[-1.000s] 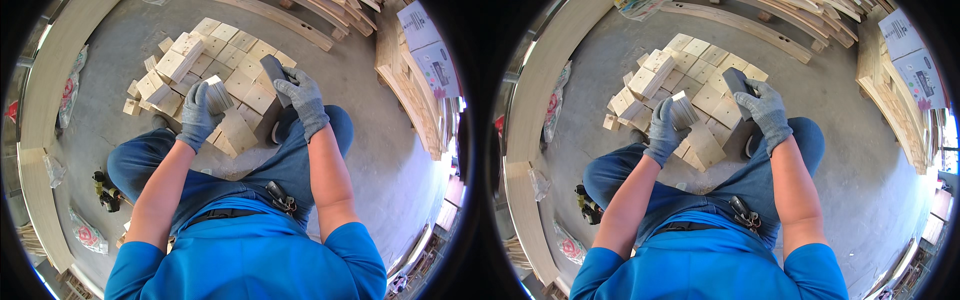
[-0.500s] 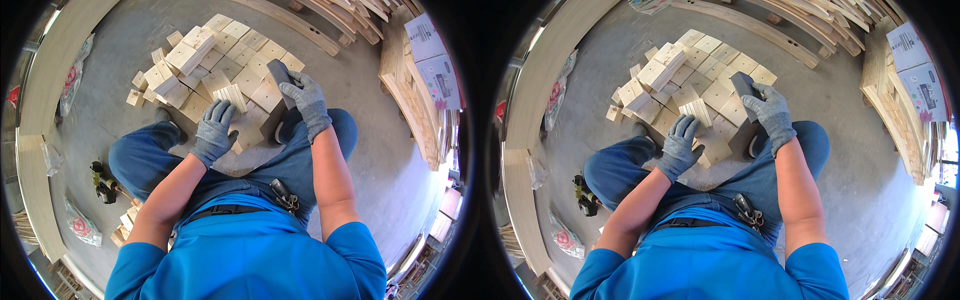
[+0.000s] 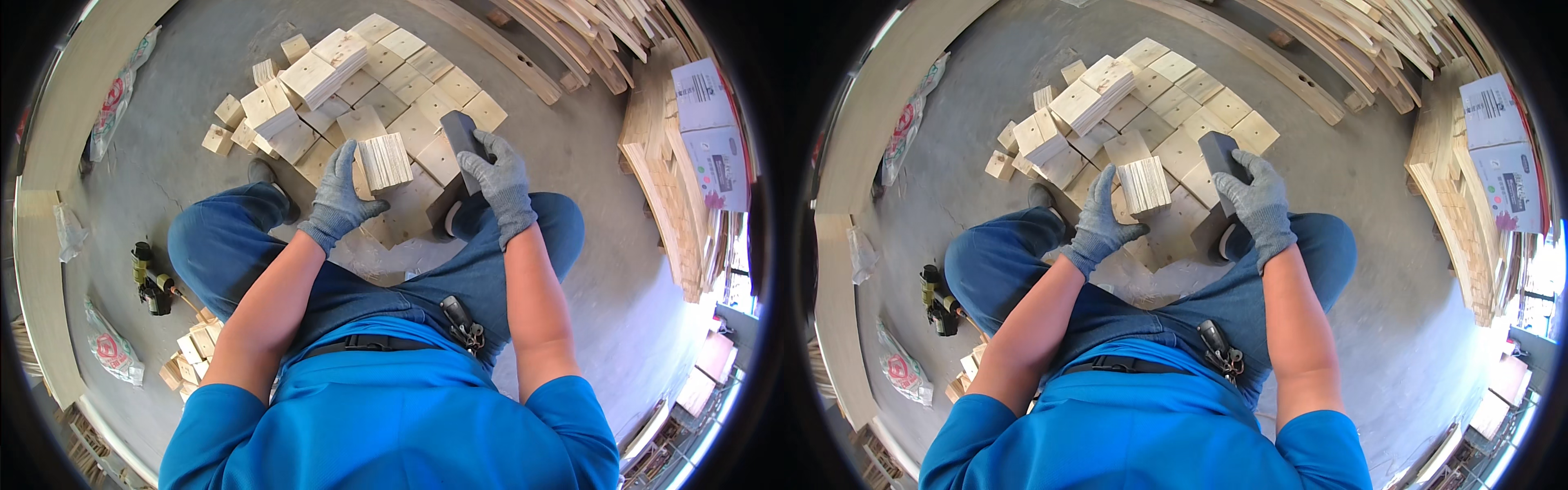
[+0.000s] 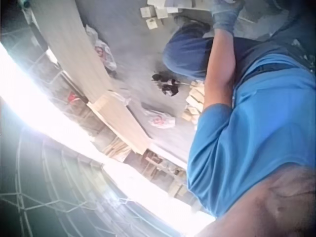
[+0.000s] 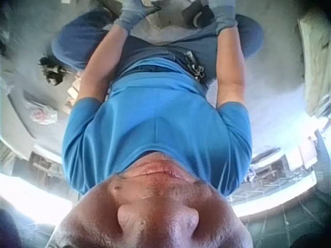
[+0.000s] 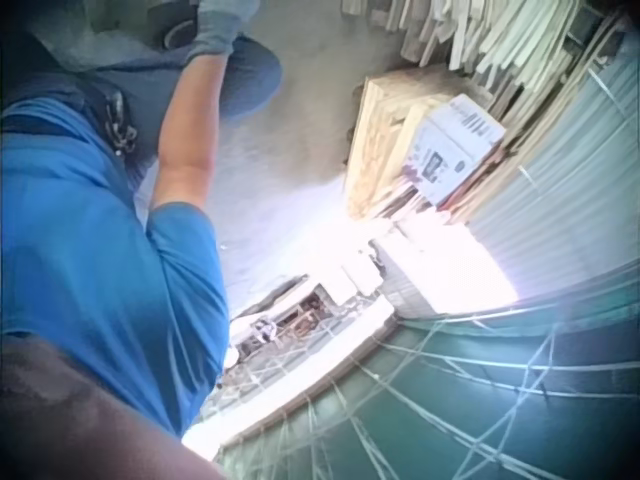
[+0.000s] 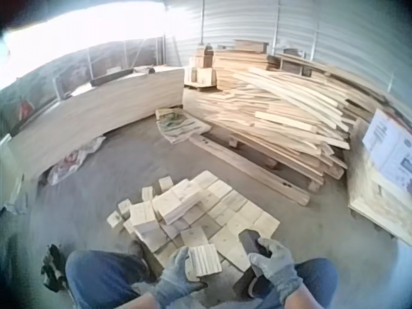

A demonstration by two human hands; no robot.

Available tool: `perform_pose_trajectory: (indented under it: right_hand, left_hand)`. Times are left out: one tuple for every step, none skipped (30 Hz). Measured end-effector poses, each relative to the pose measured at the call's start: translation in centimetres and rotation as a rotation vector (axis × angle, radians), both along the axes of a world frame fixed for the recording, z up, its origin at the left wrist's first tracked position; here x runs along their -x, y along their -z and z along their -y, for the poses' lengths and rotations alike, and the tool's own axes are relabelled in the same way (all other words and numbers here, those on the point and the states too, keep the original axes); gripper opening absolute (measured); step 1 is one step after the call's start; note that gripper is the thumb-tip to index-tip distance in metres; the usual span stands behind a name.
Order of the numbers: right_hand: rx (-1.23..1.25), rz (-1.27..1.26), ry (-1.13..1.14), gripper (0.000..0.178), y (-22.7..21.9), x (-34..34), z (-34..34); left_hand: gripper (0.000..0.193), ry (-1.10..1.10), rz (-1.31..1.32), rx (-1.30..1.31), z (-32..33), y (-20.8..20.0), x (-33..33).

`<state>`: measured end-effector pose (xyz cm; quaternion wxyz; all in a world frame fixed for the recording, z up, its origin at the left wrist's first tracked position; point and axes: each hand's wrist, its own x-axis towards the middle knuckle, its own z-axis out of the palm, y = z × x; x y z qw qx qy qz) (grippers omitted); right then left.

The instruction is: The person sits on the floor and sands small wooden blocks one at a time using a sanding block. They repeatedly pick up a block, sand its surfaces, and place it back into a pile.

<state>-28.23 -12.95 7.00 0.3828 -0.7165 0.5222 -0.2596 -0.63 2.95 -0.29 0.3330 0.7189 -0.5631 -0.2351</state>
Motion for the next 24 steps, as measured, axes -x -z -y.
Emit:
perform_pose_trajectory:
  right_hand:
    - [0.04,0.004,-0.019,0.06,0.0,-0.4,-0.5]
    - [0.079,0.008,-0.038,0.059,-0.1,-1.0,-1.2]
    - [0.119,0.013,-0.057,0.059,-0.1,-1.5,-1.8]
    - [0.187,0.002,-0.086,0.059,0.1,-1.6,-2.3]
    - [0.254,0.013,-0.123,0.06,0.1,-2.2,-3.0]
    - [0.32,0.024,-0.161,0.06,0.0,-2.7,-3.8]
    - [0.385,0.038,-0.2,0.06,0.1,-3.4,-4.7]
    - [0.403,0.011,-0.23,0.06,-0.1,-4.0,-5.7]
    - [0.422,-0.015,-0.259,0.06,-0.4,-4.5,-6.7]
    - [0.442,-0.089,-0.293,0.061,-0.3,-5.0,-7.6]
    - [0.481,-0.162,-0.344,0.063,-0.6,-5.5,-8.5]
    - [0.511,-0.189,-0.386,0.063,-0.4,-6.0,-9.2]
    - [0.541,-0.225,-0.422,0.064,-0.1,-6.2,-9.7]
    - [0.581,-0.303,-0.449,0.064,0.3,-6.4,-10.1]
    - [0.59,-0.307,-0.447,0.064,0.4,-6.6,-10.0]
    - [0.599,-0.313,-0.445,0.064,0.5,-6.9,-9.7]
    - [0.609,-0.319,-0.441,0.063,0.5,-7.2,-9.4]
    - [0.592,-0.337,-0.435,0.061,0.3,-7.7,-8.8]
    - [0.584,-0.344,-0.42,0.06,0.2,-8.4,-8.2]
    - [0.576,-0.347,-0.402,0.059,0.3,-9.2,-7.5]
    - [0.567,-0.351,-0.385,0.058,0.4,-10.1,-6.7]
    - [0.577,-0.347,-0.35,0.056,0.7,-11.1,-5.7]
    - [0.562,-0.379,-0.323,0.056,0.7,-11.9,-4.7]
    - [0.547,-0.412,-0.294,0.056,0.7,-12.6,-3.7]
  left_hand:
    - [0.14,0.003,-0.011,-0.023,0.2,0.2,-0.2]
    - [0.142,0.022,-0.022,-0.03,0.4,0.7,-0.5]
    - [0.142,0.013,-0.042,-0.033,0.5,1.1,-0.7]
    - [0.142,0.013,-0.072,-0.032,0.9,1.4,-0.4]
    - [0.142,0.007,-0.096,-0.034,1.2,1.6,-0.3]
    - [0.141,0.011,-0.14,-0.01,1.5,1.9,-0.2]
    - [0.141,0.013,-0.181,0.011,1.8,2.5,-0.3]
    - [0.14,0.014,-0.224,0.033,2.0,3.0,-0.2]
    - [0.14,0.013,-0.277,0.046,2.0,3.4,-0.2]
    - [0.139,0.012,-0.327,0.059,2.0,3.7,-0.2]
    - [0.139,0.007,-0.377,0.075,2.0,4.2,-0.3]
    - [0.134,0.001,-0.466,0.083,2.0,5.0,-0.4]
    - [0.13,0.003,-0.563,0.092,2.4,5.1,-0.1]
    - [0.128,0.011,-0.545,0.088,2.4,5.1,-0.2]
    - [0.123,0.011,-0.491,0.098,2.2,5.1,-0.3]
    - [0.118,0.012,-0.438,0.106,2.2,4.2,-0.2]
    - [0.117,0.018,-0.379,0.089,2.2,3.6,-0.2]
    - [0.116,0.023,-0.319,0.072,2.2,3.0,-0.3]
    - [0.114,0.025,-0.257,0.056,2.1,2.5,-0.4]
    - [0.112,0.018,-0.285,0.057,2.1,2.3,-0.4]
    - [0.112,0.008,-0.274,0.072,2.1,2.1,-0.3]
    - [0.112,-0.002,-0.26,0.085,2.1,2.2,-0.2]
    - [0.112,-0.006,-0.248,0.101,2.1,2.1,-0.2]
    - [0.112,0.01,-0.266,0.049,2.3,2.1,-0.3]
